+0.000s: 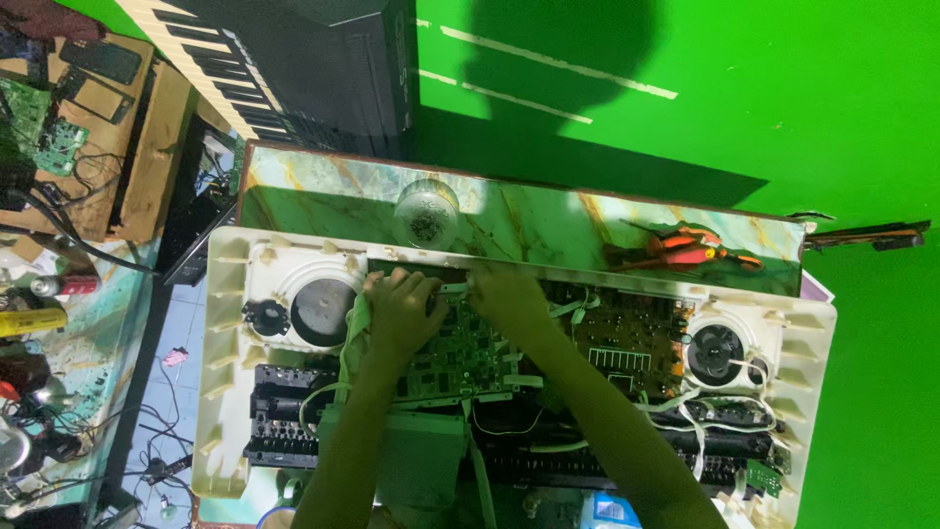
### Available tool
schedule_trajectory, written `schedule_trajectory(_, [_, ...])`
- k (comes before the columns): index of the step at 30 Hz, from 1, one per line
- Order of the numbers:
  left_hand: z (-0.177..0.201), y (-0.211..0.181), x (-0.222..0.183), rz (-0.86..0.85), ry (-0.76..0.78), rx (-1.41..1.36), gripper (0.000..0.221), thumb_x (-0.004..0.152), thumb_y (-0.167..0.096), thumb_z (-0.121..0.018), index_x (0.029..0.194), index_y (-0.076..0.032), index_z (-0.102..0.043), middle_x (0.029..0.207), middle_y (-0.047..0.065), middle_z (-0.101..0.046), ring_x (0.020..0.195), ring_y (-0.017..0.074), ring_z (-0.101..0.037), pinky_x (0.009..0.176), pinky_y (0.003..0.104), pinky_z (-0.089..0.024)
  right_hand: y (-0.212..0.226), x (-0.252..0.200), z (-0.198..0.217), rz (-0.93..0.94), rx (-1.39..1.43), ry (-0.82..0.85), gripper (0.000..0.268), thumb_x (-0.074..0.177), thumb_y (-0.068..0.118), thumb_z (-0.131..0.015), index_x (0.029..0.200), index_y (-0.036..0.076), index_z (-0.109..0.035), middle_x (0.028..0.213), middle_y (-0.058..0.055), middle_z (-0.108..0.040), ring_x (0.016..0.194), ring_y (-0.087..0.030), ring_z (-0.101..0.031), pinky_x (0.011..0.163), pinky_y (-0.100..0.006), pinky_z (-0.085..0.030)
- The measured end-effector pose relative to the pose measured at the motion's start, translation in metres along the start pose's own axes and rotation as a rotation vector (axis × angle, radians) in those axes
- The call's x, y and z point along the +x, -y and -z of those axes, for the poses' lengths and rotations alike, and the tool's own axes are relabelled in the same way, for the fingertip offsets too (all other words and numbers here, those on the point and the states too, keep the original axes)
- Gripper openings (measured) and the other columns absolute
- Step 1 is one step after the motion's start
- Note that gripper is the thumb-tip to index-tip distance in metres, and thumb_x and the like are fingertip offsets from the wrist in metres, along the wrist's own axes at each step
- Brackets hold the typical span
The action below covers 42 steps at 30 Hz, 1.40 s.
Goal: The person plugs internal ribbon cables and wire connectors into a circuit board inside an opened electronic keyboard and positions a metal shield over the components.
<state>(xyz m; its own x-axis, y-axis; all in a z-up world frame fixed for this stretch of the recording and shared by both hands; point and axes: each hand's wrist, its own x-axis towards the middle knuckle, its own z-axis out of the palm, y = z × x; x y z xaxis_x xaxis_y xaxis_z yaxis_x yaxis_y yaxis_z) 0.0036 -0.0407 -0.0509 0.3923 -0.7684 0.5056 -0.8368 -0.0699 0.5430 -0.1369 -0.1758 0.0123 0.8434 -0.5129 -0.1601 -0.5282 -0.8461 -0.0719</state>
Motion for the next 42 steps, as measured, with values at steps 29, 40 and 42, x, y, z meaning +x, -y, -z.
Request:
schedule_trajectory(29, [-0.002, 0.002, -0.002, -0.029, -0.002, 0.041, 0.027, 0.081, -0.035, -0.076, 0.097, -0.013, -0.073, 0.096, 0.001, -0.069, 0.101, 0.0233, -0.060, 0.100, 0.057, -0.032, 0.006, 0.003, -0.006, -0.027, 0.046, 0.035, 0.034, 0.102, 0.034, -0.052, 0.115, 0.005, -0.064, 0.102, -0.019, -0.069, 0.076, -0.035, -0.072, 0.066, -0.048, -0.059])
schedule_trajectory(40, [0.001, -0.002, -0.002, 0.021, 0.065, 0.035, 0.022, 0.082, -0.030, -0.073, 0.097, -0.014, -0.073, 0.095, 0.001, -0.070, 0.102, 0.0241, -0.060, 0.103, 0.059, -0.031, -0.028, -0.032, 0.030, -0.269, 0.670, 0.007, 0.026, 0.092, 0.025, -0.065, 0.107, 0.005, -0.059, 0.084, -0.015, -0.069, 0.074, -0.023, -0.068, 0.069, -0.039, -0.055])
schedule_trajectory(42, [0.001, -0.002, -0.002, 0.008, 0.054, 0.048, 0.024, 0.082, -0.030, -0.073, 0.098, -0.013, -0.073, 0.097, 0.002, -0.070, 0.103, 0.0243, -0.060, 0.103, 0.059, -0.031, -0.034, -0.030, 0.022, -0.248, 0.879, -0.005, 0.023, 0.092, 0.024, -0.064, 0.101, 0.004, -0.055, 0.088, -0.010, -0.070, 0.076, -0.015, -0.071, 0.066, -0.033, -0.057])
